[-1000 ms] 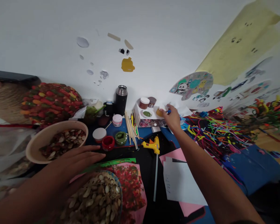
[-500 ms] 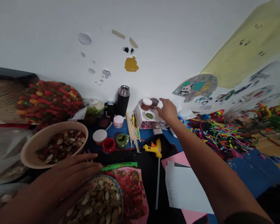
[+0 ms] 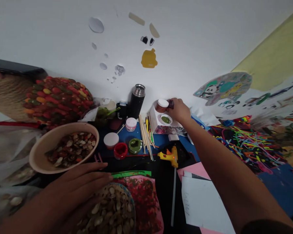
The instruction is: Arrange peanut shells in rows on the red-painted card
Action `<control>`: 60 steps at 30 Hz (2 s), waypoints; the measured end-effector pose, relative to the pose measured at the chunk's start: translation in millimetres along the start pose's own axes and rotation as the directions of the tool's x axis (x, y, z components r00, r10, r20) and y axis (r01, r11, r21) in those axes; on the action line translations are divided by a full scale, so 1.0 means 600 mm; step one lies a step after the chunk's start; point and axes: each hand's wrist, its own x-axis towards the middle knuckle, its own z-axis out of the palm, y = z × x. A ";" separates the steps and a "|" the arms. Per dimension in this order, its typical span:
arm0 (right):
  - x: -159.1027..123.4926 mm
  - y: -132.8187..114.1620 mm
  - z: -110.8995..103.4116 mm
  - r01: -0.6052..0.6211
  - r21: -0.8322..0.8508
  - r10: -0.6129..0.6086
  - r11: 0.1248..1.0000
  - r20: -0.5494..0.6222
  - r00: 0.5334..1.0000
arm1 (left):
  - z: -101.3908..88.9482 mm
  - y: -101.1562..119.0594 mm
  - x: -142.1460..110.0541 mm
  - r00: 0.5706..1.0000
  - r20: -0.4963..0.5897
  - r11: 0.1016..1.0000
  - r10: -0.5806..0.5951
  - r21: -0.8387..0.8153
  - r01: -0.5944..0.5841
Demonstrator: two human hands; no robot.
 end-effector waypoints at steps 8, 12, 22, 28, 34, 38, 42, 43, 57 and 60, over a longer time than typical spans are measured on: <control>-0.007 -0.003 -0.003 -0.026 0.042 0.031 0.999 -0.129 0.991 | -0.018 -0.002 0.015 0.991 0.026 0.990 0.134 0.047 -0.135; -0.028 -0.001 -0.029 0.008 0.110 0.025 0.994 -0.294 0.955 | -0.037 0.017 0.036 0.978 0.023 0.977 0.205 0.052 -0.206; -0.229 -0.080 -0.089 0.006 0.810 0.130 0.586 -0.102 0.986 | -0.033 0.051 0.030 0.991 -0.027 0.990 0.134 -0.028 -0.135; -0.399 -0.172 -0.106 -0.130 0.903 -0.033 0.409 0.157 0.987 | 0.006 0.076 0.061 0.999 0.043 0.993 -0.006 -0.120 0.012; -0.479 -0.218 -0.122 -0.154 0.961 -0.141 0.229 0.189 0.972 | 0.036 0.131 0.065 0.972 0.205 0.839 -0.116 -0.503 0.206; -0.505 -0.232 -0.117 -0.182 0.981 -0.143 0.062 0.189 0.971 | 0.046 0.156 0.051 0.966 0.183 0.739 -0.182 -0.623 0.257; -0.530 -0.246 -0.103 -0.232 0.971 -0.174 -0.059 0.218 0.960 | 0.068 0.159 0.024 0.992 0.028 0.910 -0.121 -0.397 0.122; -0.535 -0.250 -0.098 -0.247 0.966 -0.176 -0.082 0.230 0.957 | 0.074 0.159 0.018 0.995 -0.012 0.939 -0.096 -0.333 0.087; -0.548 -0.254 -0.115 -0.291 0.955 -0.349 0.058 0.292 0.890 | -0.085 0.145 0.027 0.962 0.253 0.955 0.105 -0.296 -0.027; -0.557 -0.262 -0.106 -0.306 0.947 -0.413 0.098 0.318 0.853 | -0.089 0.151 0.038 0.945 0.315 0.958 0.087 -0.287 0.007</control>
